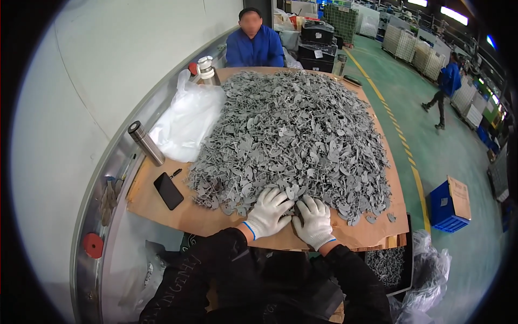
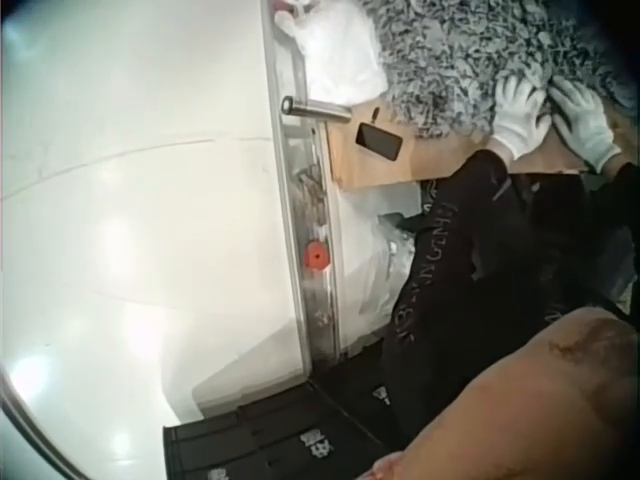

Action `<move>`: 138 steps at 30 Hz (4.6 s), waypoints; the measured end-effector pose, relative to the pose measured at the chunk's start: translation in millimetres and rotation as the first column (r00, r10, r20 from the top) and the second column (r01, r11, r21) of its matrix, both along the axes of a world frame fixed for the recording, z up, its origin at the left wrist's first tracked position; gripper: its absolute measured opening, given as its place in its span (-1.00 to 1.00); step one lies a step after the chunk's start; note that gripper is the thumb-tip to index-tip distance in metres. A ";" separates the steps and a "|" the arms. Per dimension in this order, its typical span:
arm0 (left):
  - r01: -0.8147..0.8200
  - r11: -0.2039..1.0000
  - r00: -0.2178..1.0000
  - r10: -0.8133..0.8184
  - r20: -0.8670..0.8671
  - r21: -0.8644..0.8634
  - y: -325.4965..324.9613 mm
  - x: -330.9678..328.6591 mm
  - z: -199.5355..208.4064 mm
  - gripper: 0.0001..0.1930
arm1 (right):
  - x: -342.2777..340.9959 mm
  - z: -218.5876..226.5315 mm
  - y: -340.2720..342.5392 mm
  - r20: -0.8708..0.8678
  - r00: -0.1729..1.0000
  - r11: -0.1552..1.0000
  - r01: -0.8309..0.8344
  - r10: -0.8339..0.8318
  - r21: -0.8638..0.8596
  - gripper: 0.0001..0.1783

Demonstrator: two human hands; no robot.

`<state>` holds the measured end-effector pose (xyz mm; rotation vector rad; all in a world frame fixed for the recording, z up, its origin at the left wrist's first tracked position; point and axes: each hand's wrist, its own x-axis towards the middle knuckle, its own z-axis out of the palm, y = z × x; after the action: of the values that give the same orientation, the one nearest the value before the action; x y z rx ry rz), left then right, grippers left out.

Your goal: The person sorts through a pile of grey plastic parts on a table, inspecting individual pieces and placing them into a black bin or a clear plastic bag.

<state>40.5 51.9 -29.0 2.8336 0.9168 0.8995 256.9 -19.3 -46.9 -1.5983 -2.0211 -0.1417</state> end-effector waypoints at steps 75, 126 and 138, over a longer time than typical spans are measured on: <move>0.125 0.992 0.991 -0.126 0.047 0.033 5.5 10.8 -5.1 -0.65 | 5.1 1.5 10.8 -0.024 0.999 0.998 -0.041 0.042 0.037 -0.50; 0.098 0.995 0.994 -0.098 0.039 0.014 -4.7 8.5 -2.6 -0.68 | 1.8 -3.4 1.2 0.004 0.997 0.997 -0.071 0.071 -0.008 -0.54; 0.007 0.995 0.991 -0.020 0.133 0.097 13.8 2.3 -12.5 -0.78 | 10.7 20.1 10.0 -0.204 0.962 0.957 -0.125 0.181 0.261 -0.56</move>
<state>42.8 65.7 -41.5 2.8111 0.8601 1.1461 267.6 -9.2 -26.8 -1.2396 -1.8614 -0.1397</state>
